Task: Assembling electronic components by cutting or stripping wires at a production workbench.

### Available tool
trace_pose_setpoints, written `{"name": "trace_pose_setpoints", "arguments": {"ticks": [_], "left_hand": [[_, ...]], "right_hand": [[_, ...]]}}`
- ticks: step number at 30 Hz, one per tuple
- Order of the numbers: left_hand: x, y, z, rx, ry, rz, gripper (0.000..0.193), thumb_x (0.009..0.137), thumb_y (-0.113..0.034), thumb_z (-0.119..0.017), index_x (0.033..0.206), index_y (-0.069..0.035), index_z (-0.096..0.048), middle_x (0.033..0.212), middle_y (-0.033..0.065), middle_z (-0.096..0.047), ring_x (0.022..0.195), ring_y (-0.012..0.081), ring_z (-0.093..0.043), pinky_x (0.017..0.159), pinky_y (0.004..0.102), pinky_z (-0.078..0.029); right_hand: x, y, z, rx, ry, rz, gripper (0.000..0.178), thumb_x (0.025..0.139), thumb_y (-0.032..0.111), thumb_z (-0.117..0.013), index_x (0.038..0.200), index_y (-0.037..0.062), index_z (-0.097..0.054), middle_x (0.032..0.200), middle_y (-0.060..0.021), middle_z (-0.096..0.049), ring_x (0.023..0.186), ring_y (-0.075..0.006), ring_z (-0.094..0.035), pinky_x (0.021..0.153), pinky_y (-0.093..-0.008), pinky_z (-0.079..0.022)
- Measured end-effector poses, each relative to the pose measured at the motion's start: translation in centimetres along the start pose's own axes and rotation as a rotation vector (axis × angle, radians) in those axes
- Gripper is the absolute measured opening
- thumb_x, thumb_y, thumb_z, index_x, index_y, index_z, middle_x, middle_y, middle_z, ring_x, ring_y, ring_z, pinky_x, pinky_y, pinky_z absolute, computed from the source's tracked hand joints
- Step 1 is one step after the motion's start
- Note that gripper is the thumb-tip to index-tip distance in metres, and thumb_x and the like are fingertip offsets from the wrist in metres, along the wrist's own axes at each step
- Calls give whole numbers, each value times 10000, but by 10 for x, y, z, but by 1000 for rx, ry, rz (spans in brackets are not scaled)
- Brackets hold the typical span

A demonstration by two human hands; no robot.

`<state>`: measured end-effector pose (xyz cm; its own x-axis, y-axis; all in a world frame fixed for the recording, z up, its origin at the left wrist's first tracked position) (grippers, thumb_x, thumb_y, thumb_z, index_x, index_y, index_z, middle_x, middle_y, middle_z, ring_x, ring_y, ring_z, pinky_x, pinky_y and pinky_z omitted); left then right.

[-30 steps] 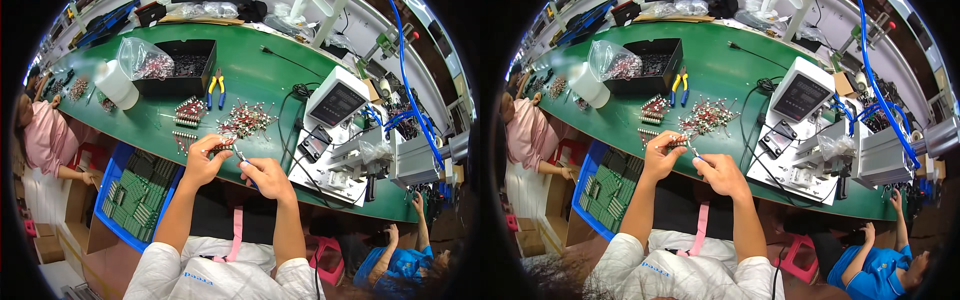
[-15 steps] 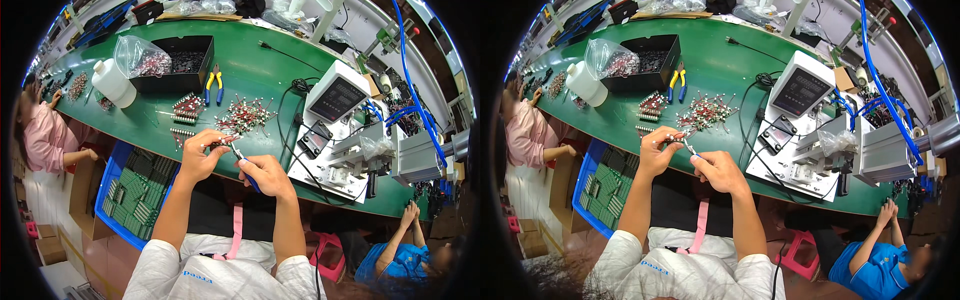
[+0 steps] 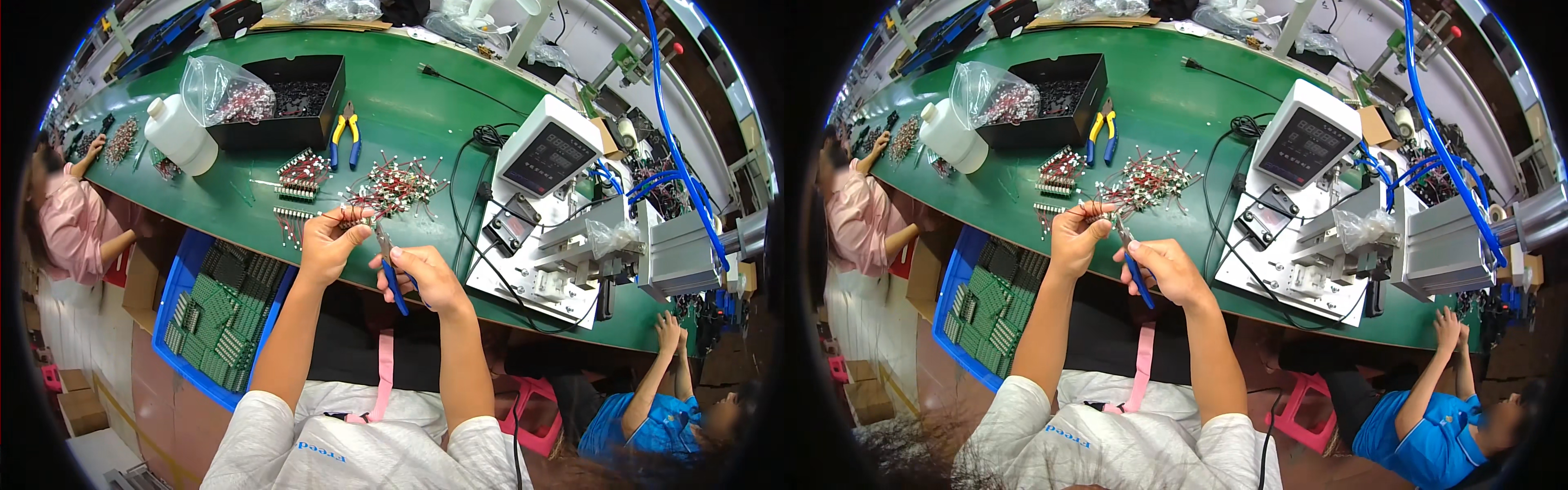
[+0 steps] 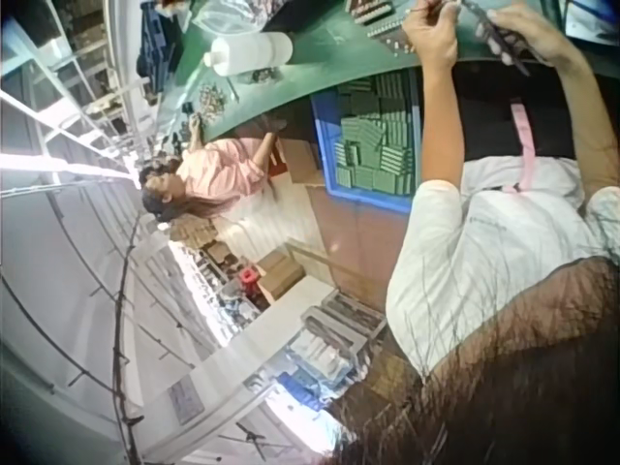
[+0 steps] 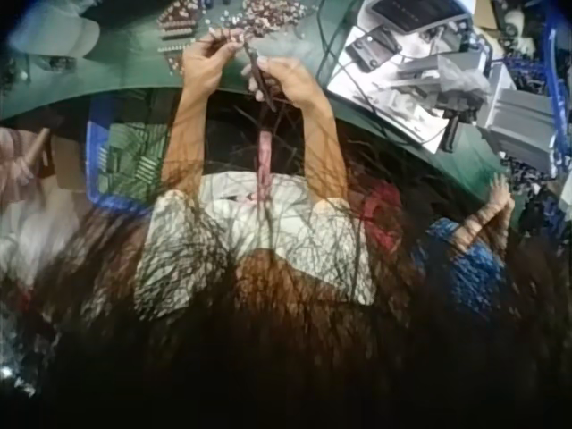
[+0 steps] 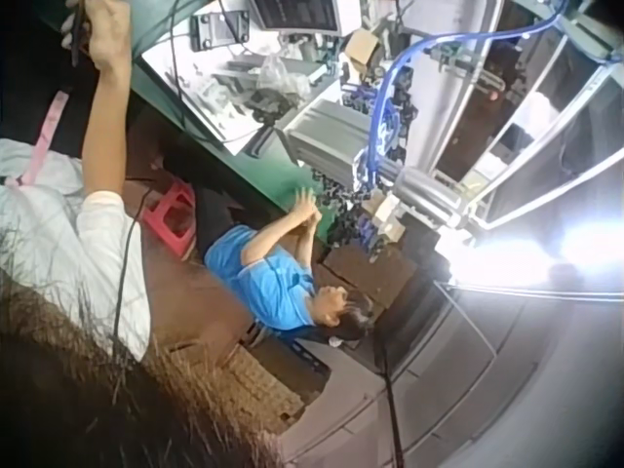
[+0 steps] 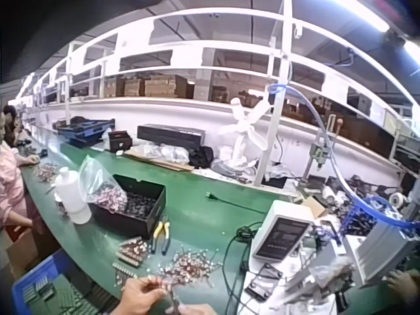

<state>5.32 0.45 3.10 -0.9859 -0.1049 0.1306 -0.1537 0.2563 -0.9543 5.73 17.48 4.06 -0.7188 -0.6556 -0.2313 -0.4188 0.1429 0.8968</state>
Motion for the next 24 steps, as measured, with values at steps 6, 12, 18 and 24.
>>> {"name": "trace_pose_setpoints", "arguments": {"ticks": [6, 12, 18, 24], "left_hand": [[4, -2, -3, -25, -18, 22, 234, 802, 36, -677, 1034, 54, -651, 808, 55, -630, 676, 75, -523, 643, 166, -450], [4, -9, 0, 67, -111, -24, 257, 792, 19, -695, 1045, 49, -657, 871, 76, -664, 679, 88, -542, 634, 193, -460], [-16, -62, -12, 851, 50, -199, 286, 743, 16, -697, 1028, 19, -666, 862, 81, -672, 623, 136, -550, 610, 226, -463], [-64, -134, -85, 1165, 790, -479, 40, 724, -114, -623, 754, -94, -642, 722, 96, -633, 620, 241, -576, 496, 355, -463]], "right_hand": [[1, 1, 2, -26, -42, -7, 376, 965, 276, -450, 1000, -51, -635, 736, -121, -636, 561, -172, -589, 513, -217, -433], [-3, 4, 7, -89, -162, 2, 396, 966, 284, -444, 965, -59, -641, 723, -121, -634, 554, -170, -585, 515, -227, -442], [0, 26, 23, -963, -527, -102, 389, 922, 300, -500, 823, -55, -625, 663, -82, -611, 548, -165, -561, 545, -264, -456], [5, 19, 34, -763, -555, 17, 330, 906, 275, -540, 892, -44, -622, 731, -92, -625, 604, -162, -563, 589, -261, -459]]}}
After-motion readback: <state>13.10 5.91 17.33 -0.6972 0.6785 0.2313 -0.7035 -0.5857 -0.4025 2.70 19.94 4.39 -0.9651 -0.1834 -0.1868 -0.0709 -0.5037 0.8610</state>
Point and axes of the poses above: each hand's wrist, its own x-axis towards the middle knuckle, its own z-axis out of the back of the hand, y = z × x, the point moved 3 cm from there along x, towards the middle knuckle
